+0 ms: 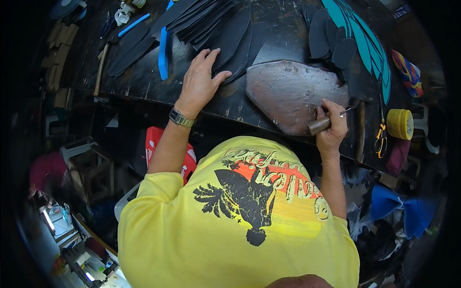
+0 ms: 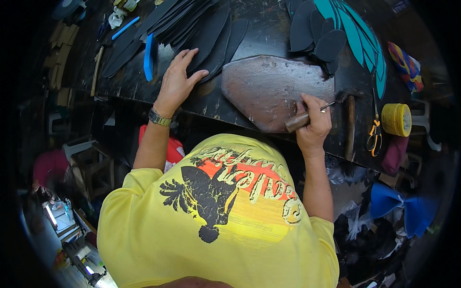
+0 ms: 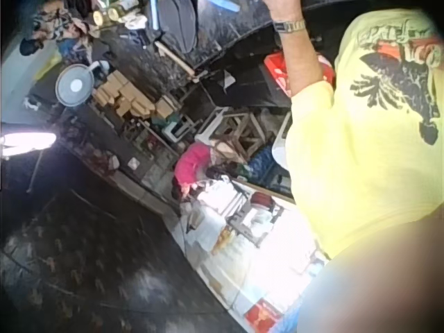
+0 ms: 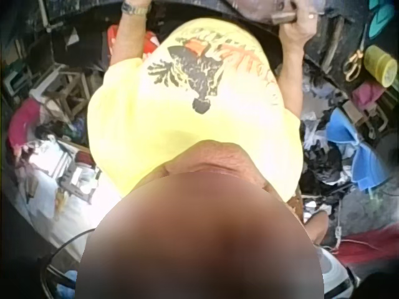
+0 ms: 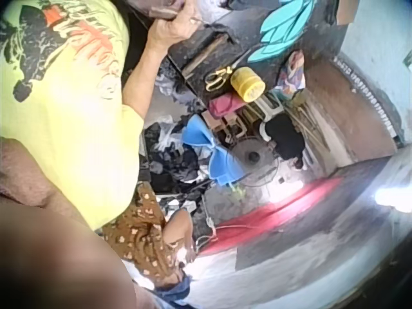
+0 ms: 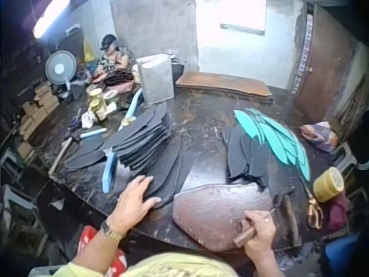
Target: The person uses a hammer and a curved metal tool to shape a teal rubber piece on a rounded anvil. They repeatedly position the piece, strike it with the hammer, and adjust its placement. A second person is visible nearby handling other rubber pieces.
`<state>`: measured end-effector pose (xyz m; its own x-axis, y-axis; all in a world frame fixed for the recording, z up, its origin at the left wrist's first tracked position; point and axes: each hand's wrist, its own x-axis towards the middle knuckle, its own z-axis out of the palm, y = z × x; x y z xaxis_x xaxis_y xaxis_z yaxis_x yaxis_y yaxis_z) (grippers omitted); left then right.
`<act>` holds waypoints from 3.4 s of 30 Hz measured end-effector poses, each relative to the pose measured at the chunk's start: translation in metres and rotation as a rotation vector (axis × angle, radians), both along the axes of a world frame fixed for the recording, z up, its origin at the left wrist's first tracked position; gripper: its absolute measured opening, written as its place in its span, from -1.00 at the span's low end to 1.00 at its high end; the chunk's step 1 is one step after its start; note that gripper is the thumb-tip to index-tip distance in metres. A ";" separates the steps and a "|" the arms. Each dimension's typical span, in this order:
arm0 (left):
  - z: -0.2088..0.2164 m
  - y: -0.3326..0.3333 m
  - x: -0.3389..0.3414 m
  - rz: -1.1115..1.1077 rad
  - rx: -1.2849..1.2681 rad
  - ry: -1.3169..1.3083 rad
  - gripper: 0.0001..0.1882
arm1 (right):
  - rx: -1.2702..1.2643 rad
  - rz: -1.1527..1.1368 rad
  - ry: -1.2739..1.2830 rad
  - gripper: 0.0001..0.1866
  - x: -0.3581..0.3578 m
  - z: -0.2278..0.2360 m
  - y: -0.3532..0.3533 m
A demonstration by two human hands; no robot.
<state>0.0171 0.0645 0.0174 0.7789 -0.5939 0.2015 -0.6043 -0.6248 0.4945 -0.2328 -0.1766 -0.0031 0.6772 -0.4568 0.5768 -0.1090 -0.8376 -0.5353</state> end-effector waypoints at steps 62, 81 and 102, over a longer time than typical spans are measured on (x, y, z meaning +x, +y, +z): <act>-0.018 -0.089 -0.080 -0.586 -0.399 0.009 -0.80 | 0.627 0.208 -0.091 -0.89 0.036 0.012 0.006; -0.016 -0.066 -0.091 -0.499 -0.382 0.047 -0.85 | 0.627 0.262 -0.101 -0.91 0.035 0.012 0.008; -0.020 -0.064 -0.089 -0.541 -0.418 0.038 -0.79 | 0.550 0.289 -0.018 -0.90 0.035 0.012 0.010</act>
